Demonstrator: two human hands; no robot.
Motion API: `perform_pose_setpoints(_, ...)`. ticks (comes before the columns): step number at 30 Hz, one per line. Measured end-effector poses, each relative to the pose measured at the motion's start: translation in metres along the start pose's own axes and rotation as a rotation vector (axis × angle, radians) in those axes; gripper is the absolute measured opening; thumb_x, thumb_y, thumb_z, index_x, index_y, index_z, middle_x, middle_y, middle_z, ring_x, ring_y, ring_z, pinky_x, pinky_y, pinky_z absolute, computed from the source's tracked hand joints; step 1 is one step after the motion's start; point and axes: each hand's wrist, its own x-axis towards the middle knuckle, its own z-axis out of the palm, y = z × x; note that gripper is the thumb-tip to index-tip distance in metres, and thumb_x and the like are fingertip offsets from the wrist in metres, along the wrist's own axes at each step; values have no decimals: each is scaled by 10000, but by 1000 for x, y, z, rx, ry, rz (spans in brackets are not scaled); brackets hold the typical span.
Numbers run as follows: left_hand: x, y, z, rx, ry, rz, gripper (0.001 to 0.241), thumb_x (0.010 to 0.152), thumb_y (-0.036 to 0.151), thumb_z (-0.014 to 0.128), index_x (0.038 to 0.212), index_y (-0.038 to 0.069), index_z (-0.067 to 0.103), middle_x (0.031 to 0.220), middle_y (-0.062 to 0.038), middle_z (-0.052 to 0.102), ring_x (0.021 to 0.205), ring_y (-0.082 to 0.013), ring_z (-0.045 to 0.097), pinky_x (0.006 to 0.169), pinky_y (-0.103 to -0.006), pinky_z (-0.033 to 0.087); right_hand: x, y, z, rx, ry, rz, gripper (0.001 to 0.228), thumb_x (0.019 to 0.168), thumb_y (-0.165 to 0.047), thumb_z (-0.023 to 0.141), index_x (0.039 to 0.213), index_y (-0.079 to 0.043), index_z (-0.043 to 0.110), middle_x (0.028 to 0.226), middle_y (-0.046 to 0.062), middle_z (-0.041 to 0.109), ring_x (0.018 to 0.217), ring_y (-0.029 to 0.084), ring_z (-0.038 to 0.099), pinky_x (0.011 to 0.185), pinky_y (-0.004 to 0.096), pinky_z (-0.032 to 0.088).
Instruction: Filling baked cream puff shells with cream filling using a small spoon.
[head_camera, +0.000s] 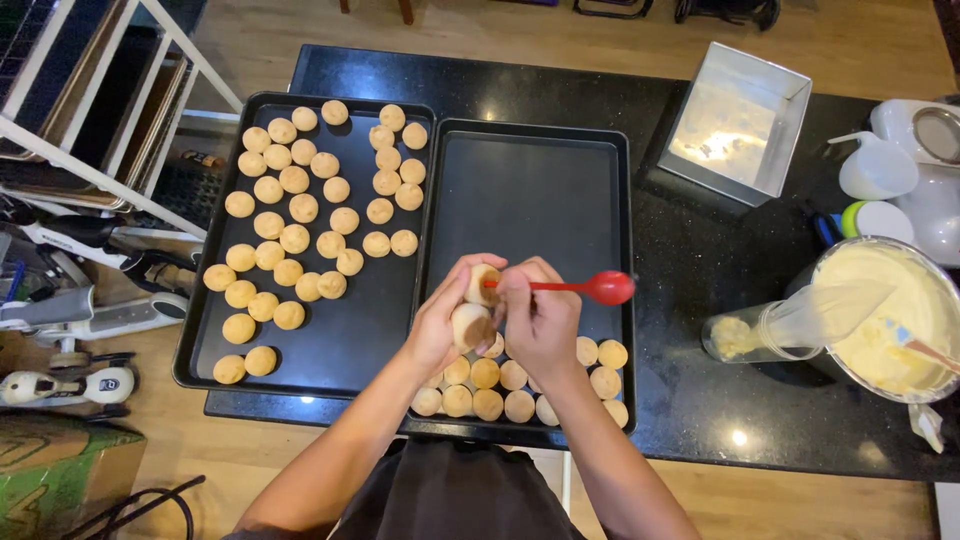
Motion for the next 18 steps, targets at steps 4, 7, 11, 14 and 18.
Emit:
perform_pose_setpoints(4, 2, -2, -1, -88, -49, 13, 426, 1172, 377, 283, 1418, 96, 488, 954, -119, 601, 737, -172, 599, 546, -293, 480, -6, 24, 3, 453, 11, 280, 264, 1070, -132, 471, 860, -31, 595, 811, 49, 619, 600, 140, 648, 536, 276, 522)
perform_pose_setpoints(7, 8, -3, 3, 340, 56, 169, 408, 1162, 375, 284, 1379, 89, 478, 1044, -114, 570, 876, -167, 575, 671, -304, 475, -8, 37, 9, -20, -25, -327, 232, 1089, -135, 529, 909, -32, 632, 804, 41, 609, 695, 142, 612, 628, 287, 545)
perform_pose_setpoints(11, 10, -19, -4, 753, 53, 383, 400, 1179, 382, 275, 1347, 75, 468, 1142, -133, 553, 1014, -169, 542, 826, -317, 459, -9, 35, 12, -299, 13, -164, 254, 1091, -178, 508, 910, -37, 616, 843, 84, 609, 685, 140, 619, 610, 299, 487)
perform_pose_setpoints(14, 11, -20, -9, 510, 122, 208, 426, 1149, 399, 256, 1348, 96, 481, 1031, -149, 568, 879, -182, 556, 681, -311, 465, -13, 39, 9, 123, 66, 315, 337, 1138, -162, 471, 837, -67, 587, 733, 4, 594, 649, 70, 549, 587, 269, 472)
perform_pose_setpoints(18, 9, -13, -2, -55, 209, 70, 414, 1120, 381, 273, 1339, 101, 484, 1008, -107, 584, 777, -176, 577, 525, -296, 472, -34, 25, -1, 228, 236, 160, 325, 1131, -173, 442, 862, -51, 577, 788, 29, 591, 642, 67, 493, 567, 246, 383)
